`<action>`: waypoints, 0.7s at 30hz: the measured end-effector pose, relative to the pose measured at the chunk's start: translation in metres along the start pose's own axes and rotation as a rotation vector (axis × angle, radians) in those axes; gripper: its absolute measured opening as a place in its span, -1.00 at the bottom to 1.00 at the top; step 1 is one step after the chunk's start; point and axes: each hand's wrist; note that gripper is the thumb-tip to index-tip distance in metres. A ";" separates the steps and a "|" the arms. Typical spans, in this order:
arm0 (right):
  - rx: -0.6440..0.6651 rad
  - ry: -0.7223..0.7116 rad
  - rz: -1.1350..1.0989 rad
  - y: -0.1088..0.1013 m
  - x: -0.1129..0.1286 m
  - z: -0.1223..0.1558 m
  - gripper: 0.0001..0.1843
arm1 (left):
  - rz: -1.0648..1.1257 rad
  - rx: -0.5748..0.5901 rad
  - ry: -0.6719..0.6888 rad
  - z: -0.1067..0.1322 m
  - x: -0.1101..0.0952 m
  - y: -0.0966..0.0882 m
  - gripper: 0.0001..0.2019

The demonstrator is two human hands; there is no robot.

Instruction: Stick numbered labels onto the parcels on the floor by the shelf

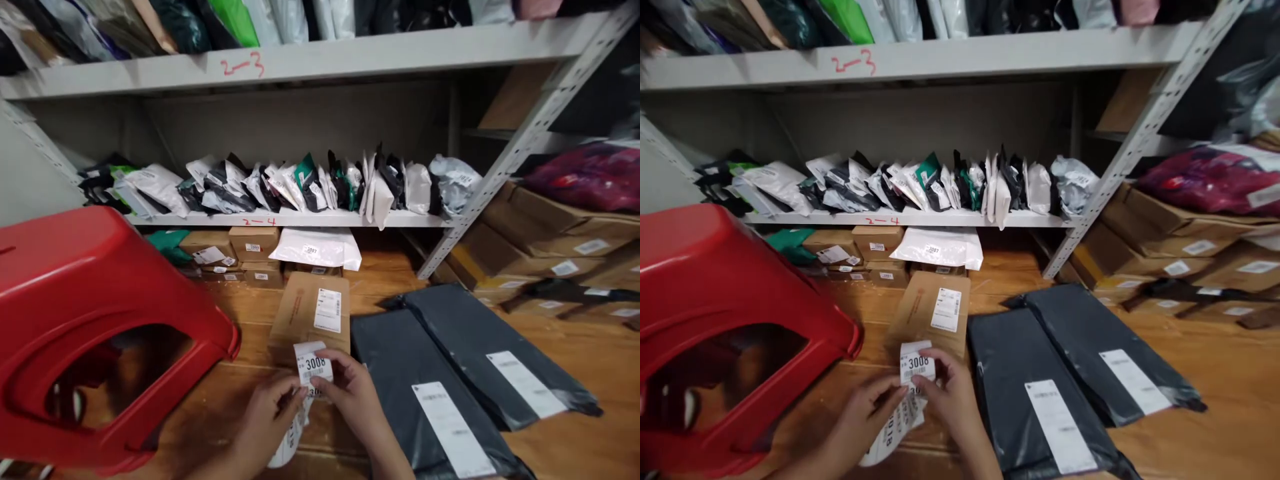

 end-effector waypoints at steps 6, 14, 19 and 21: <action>-0.079 -0.139 0.274 -0.004 -0.004 0.045 -0.67 | 0.230 0.032 -0.095 0.012 0.016 0.020 -0.71; -0.176 -0.155 0.309 0.003 -0.032 0.061 -0.64 | 0.273 0.062 -0.131 0.005 0.029 0.021 -0.72; -0.211 -0.063 0.228 0.008 -0.046 0.066 -0.55 | 0.276 0.034 -0.200 0.010 0.035 0.020 -0.74; -0.205 -0.034 0.162 0.007 -0.050 0.067 -0.45 | 0.253 0.048 -0.205 0.011 0.037 0.020 -0.74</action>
Point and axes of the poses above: each hand's wrist, its own z-axis away from the middle knuckle, its own y-axis out of the palm, x = y × z, and after that the axes turned 8 degrees about -y, right-handed
